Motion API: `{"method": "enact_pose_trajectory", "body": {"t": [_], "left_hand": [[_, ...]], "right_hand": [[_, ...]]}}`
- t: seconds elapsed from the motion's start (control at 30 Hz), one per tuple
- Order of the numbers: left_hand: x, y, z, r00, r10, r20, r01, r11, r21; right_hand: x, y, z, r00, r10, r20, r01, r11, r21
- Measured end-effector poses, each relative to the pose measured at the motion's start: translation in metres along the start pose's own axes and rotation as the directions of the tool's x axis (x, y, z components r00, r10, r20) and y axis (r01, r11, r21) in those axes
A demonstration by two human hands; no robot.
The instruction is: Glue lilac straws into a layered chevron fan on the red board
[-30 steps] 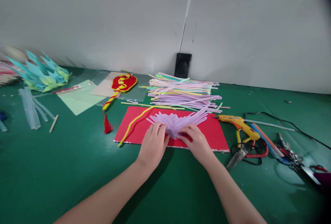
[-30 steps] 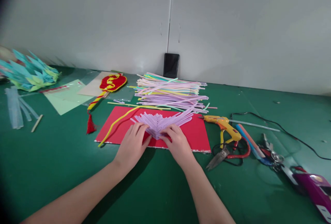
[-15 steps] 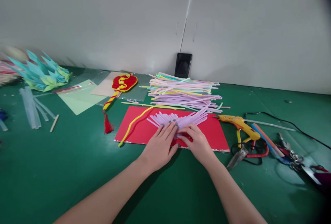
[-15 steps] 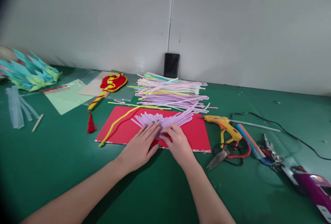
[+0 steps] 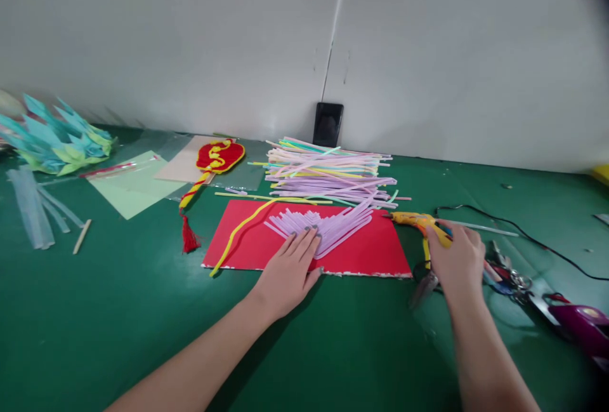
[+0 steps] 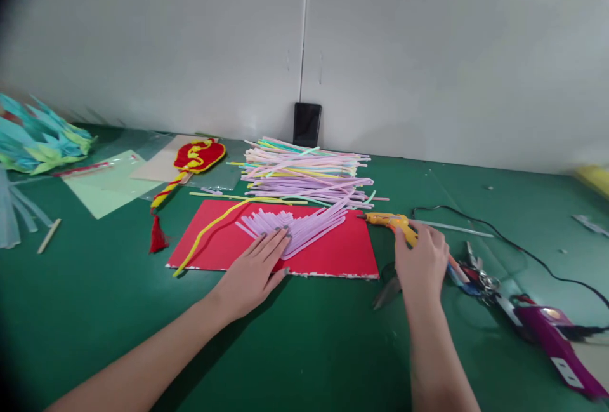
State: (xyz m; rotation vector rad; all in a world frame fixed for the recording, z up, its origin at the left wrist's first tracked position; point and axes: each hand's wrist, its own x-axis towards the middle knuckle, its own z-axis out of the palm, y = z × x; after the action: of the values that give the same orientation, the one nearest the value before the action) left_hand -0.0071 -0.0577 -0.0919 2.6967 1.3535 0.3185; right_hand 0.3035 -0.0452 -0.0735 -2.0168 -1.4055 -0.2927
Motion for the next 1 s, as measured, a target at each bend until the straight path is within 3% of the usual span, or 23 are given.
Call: {"method": "enact_pose_trajectory", "body": {"t": [0.07, 0.13, 0.2, 0.3, 0.4, 0.53, 0.67, 0.77, 1.0], "left_hand": [[0.000, 0.000, 0.001, 1.000, 0.002, -0.013, -0.002, 1.000, -0.009], [0.000, 0.000, 0.001, 1.000, 0.009, -0.030, -0.010, 1.000, -0.016], [0.000, 0.000, 0.001, 0.999, 0.009, -0.034, -0.010, 1.000, -0.017], [0.000, 0.001, -0.001, 1.000, 0.004, -0.027, -0.005, 1.000, -0.017], [0.000, 0.001, -0.001, 1.000, 0.005, -0.025, -0.006, 1.000, -0.018], [0.001, 0.001, -0.001, 1.000, -0.005, -0.012, 0.005, 1.000, -0.018], [0.001, 0.000, 0.000, 1.000, 0.001, -0.012, -0.002, 1.000, -0.019], [0.001, 0.000, -0.001, 1.000, 0.000, -0.010, -0.001, 1.000, -0.023], [0.001, -0.001, 0.000, 1.000, 0.006, -0.026, -0.007, 0.999, -0.044]], "right_hand": [[0.001, 0.017, -0.003, 0.992, 0.128, 0.003, -0.126, 0.976, -0.179], [0.002, 0.026, 0.000, 0.986, 0.157, 0.054, -0.138, 0.955, -0.262], [0.009, 0.029, 0.006, 0.969, 0.157, 0.189, -0.098, 0.953, -0.286], [0.026, 0.030, 0.016, 0.887, 0.234, 0.397, -0.093, 0.935, -0.343], [0.039, 0.033, 0.021, 0.830, 0.296, 0.472, -0.107, 0.916, -0.387], [0.035, 0.032, 0.014, 0.865, 0.266, 0.426, -0.110, 0.928, -0.356], [0.028, 0.026, 0.000, 0.942, 0.221, 0.251, -0.158, 0.956, -0.249], [0.030, 0.017, -0.011, 0.966, 0.192, 0.175, -0.159, 0.970, -0.184], [0.011, -0.017, -0.018, 0.973, 0.014, 0.230, 0.006, 0.996, -0.084]]}}
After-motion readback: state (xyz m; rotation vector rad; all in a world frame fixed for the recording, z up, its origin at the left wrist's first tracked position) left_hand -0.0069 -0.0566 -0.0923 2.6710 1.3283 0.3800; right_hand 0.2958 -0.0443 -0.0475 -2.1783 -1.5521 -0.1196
